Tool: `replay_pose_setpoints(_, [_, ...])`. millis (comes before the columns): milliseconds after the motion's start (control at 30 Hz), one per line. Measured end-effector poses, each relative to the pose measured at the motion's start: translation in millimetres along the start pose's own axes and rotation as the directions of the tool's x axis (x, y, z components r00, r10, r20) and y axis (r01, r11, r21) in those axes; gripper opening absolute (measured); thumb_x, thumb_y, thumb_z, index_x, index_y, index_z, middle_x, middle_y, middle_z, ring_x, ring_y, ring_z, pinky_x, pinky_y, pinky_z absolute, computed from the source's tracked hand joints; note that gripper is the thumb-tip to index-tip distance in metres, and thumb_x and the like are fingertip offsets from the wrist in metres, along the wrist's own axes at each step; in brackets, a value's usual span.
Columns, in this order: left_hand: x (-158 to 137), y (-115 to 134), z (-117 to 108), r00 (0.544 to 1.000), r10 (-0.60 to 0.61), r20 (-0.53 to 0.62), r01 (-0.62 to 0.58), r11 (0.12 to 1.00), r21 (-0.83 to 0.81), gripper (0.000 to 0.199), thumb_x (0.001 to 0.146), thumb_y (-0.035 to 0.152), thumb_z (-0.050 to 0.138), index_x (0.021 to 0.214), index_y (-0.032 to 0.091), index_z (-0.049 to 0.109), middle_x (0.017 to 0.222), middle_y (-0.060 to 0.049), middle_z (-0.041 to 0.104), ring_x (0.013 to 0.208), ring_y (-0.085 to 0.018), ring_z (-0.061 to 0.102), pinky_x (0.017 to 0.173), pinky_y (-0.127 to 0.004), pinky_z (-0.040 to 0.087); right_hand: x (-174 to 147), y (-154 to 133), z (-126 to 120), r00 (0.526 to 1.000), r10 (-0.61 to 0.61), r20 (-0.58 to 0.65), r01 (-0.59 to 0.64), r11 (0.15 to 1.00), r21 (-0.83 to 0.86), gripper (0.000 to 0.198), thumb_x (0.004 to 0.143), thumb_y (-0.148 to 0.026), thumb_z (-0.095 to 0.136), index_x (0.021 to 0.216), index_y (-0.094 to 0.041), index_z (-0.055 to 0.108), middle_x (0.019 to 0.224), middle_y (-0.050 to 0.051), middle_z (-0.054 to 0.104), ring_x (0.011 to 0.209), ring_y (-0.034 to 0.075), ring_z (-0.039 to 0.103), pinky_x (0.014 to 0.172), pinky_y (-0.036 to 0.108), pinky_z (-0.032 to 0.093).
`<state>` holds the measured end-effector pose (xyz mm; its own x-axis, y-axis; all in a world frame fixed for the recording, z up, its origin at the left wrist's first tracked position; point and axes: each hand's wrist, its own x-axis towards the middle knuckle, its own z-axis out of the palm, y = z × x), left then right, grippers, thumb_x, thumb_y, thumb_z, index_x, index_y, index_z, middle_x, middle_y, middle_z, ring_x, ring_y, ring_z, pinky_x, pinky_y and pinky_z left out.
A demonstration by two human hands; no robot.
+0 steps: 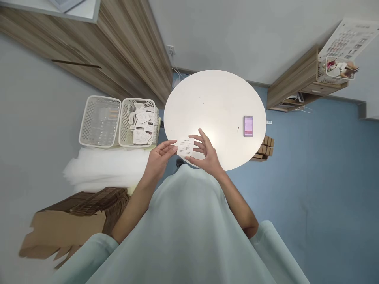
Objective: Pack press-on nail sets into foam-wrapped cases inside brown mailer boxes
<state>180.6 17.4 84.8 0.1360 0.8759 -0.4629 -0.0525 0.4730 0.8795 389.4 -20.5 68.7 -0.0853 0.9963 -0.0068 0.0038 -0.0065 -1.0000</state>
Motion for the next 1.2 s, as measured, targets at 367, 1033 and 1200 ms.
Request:
replay_pose_setpoints(367, [3.5, 2.5, 10.8, 0.978, -0.038, 0.205, 0.004, 0.986, 0.164, 0.068, 0.086, 0.066, 0.082, 0.135, 0.021, 0.071, 0.117, -0.013, 0.081, 0.109, -0.03, 0.077, 0.099, -0.045, 0.058, 6.3, -4.9, -1.9, 0.99, -0.13, 0.056, 0.14, 0.957, -0.253, 0.106, 0.097, -0.045, 0.079, 0.178, -0.037, 0.011, 0.156, 0.011, 0.062, 0.148, 0.03, 0.058, 0.122, 0.056, 0.051])
replay_pose_setpoints(1033, [32.5, -69.7, -66.3, 0.954, -0.233, 0.19, 0.263, 0.953, -0.152, 0.062, 0.085, 0.069, 0.083, 0.122, 0.021, 0.074, 0.128, -0.016, 0.078, 0.117, -0.028, 0.077, 0.114, -0.047, 0.055, 40.9, 62.7, 50.6, 0.972, -0.002, 0.235, 0.142, 0.804, -0.578, 0.097, 0.099, -0.033, 0.077, 0.177, -0.033, 0.02, 0.155, 0.013, 0.064, 0.138, 0.033, 0.062, 0.116, 0.056, 0.052])
replay_pose_setpoints(1200, [35.4, -91.3, -118.4, 0.958, -0.286, -0.015, 0.281, 0.95, -0.14, 0.061, 0.083, 0.065, 0.085, 0.123, 0.021, 0.072, 0.143, -0.019, 0.073, 0.12, -0.027, 0.076, 0.118, -0.049, 0.052, 54.0, 149.1, 76.4, 0.948, 0.219, 0.229, -0.002, 0.726, -0.688, 0.1, 0.091, -0.02, 0.079, 0.176, -0.024, 0.026, 0.149, 0.016, 0.066, 0.136, 0.034, 0.062, 0.115, 0.056, 0.052])
